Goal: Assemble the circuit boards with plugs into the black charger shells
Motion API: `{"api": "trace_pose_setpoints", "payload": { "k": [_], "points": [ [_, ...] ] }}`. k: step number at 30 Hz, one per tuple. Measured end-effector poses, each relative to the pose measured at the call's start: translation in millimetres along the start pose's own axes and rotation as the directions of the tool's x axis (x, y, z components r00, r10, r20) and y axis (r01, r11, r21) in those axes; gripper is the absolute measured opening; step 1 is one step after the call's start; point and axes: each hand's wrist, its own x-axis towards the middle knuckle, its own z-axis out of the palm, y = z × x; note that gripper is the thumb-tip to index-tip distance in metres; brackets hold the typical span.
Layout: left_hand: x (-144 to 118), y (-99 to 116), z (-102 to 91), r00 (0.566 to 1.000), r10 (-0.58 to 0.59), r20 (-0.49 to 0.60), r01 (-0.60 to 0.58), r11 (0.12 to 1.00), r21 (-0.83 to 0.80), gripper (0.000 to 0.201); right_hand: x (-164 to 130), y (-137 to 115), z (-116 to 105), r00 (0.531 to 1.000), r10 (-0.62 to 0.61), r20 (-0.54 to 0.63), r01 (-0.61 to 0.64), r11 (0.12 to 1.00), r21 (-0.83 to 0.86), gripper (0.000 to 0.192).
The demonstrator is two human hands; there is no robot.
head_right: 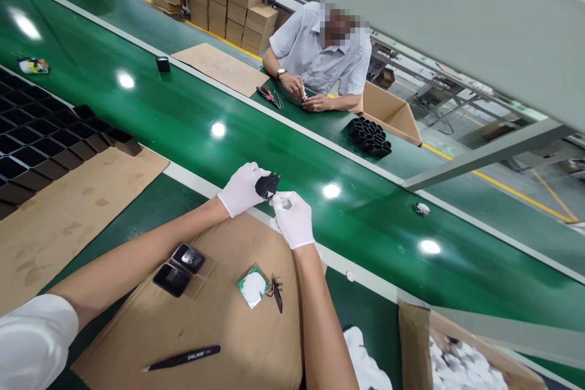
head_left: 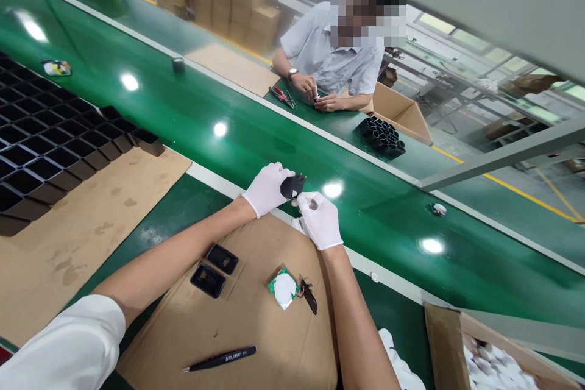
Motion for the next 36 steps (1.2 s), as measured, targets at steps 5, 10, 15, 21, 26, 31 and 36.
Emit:
{"api": "trace_pose_setpoints", "payload": {
  "k": [5, 10, 15, 21, 26, 31, 36],
  "points": [
    [-0.1, 0.8, -0.6, 0.999, 0.030, -0.012, -0.030, 0.999, 0.013, 0.035, -5.2, -4.3, 1.4, 1.000, 0.007, 0.026, -0.009, 0.997, 0.072, 0.028],
    [-0.5, 2.6, -3.8, 0.998, 0.055, -0.012, -0.055, 0.998, 0.044, 0.028, -5.4, -5.1, 3.4, 0.999, 0.002, 0.038, -0.006, 0.994, 0.110, 0.029],
    [-1.5, 3.9, -6.8, 0.998, 0.066, -0.002, -0.066, 0.996, 0.064, 0.025, 0.2, -6.2, 1.7, 0.999, -0.017, 0.036, 0.013, 0.995, 0.101, 0.024],
    [-1.4, 4.6, -7.5, 0.998, 0.064, -0.008, -0.063, 0.996, 0.061, 0.025, -0.7, -7.4, -0.9, 0.998, -0.035, 0.047, 0.030, 0.995, 0.092, 0.025],
    [-0.9, 2.7, -6.5, 0.998, 0.062, -0.013, -0.062, 0.998, 0.029, 0.025, -1.2, -11.2, 6.5, 0.999, -0.031, 0.021, 0.030, 0.998, 0.059, 0.026],
    [-1.8, 7.6, -11.7, 0.998, 0.047, -0.053, -0.048, 0.999, -0.025, 0.027, -4.2, -35.5, -31.8, 0.998, -0.053, 0.027, 0.054, 0.997, -0.056, 0.037],
    [-4.9, 12.0, -19.4, 0.997, 0.009, -0.074, -0.017, 0.994, -0.105, 0.034, -52.5, -53.3, -122.1, 0.994, 0.058, 0.096, -0.023, 0.943, -0.333, 0.011]
  ]
}}
